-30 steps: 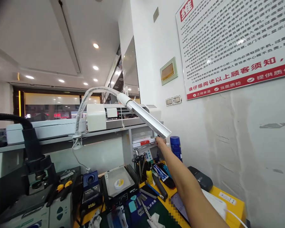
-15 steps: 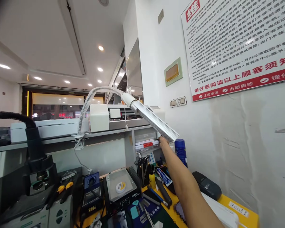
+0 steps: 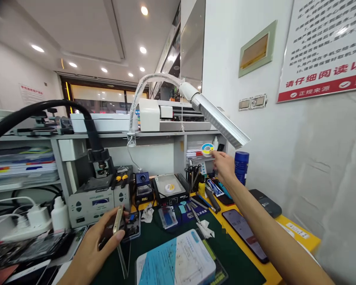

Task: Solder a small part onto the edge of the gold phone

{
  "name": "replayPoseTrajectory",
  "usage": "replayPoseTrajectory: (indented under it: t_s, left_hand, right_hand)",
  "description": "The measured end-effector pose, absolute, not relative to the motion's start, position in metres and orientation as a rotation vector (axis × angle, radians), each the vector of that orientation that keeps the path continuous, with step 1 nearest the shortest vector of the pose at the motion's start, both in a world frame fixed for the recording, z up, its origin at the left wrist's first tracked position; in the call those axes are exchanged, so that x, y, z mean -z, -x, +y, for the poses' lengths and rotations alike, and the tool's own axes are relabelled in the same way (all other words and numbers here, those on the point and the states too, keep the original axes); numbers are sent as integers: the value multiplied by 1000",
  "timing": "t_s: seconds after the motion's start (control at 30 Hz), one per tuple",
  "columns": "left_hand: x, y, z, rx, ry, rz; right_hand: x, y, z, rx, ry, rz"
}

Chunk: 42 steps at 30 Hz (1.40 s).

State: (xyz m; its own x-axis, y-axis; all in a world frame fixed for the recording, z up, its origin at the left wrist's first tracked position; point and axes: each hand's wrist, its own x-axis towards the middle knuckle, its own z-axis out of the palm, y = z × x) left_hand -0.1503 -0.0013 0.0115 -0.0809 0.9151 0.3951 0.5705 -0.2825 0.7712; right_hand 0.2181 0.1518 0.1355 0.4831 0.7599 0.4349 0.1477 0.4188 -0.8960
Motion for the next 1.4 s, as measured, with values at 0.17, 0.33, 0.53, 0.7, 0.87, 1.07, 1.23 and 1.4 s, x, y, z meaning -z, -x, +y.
replayPoseTrajectory:
  t_s: [0.17, 0.33, 0.53, 0.7, 0.87, 1.07, 1.23, 1.4]
  left_hand:
    - [-20, 144, -6, -1256, -1903, 1603]
    - [-23, 145, -3, -1275, -1792, 1573]
    - [-21, 136, -4, -1351, -1859, 1537]
    - [-13, 124, -7, -1503, -2113, 1484]
    - [-8, 117, -8, -1573, -2252, 1404]
    - [-8, 113, -10, -1465, -1992, 1415]
    - [-12, 111, -11, -1413, -1841, 1316]
    - [-10, 113, -11, -1381, -1941, 1327]
  right_hand:
    - [-117, -181, 80, -1113, 921, -1323]
    - [-92, -133, 53, -1614, 713, -1479]
    - [-58, -105, 53, -2024, 525, -1373]
    - [-49, -95, 42, -2275, 441, -1125]
    - [-47, -89, 42, -2426, 465, -924]
    - [-39, -87, 47, -2546, 559, -868]
    - [-40, -87, 45, -2502, 583, -853]
    - [-41, -85, 42, -2447, 619, -841]
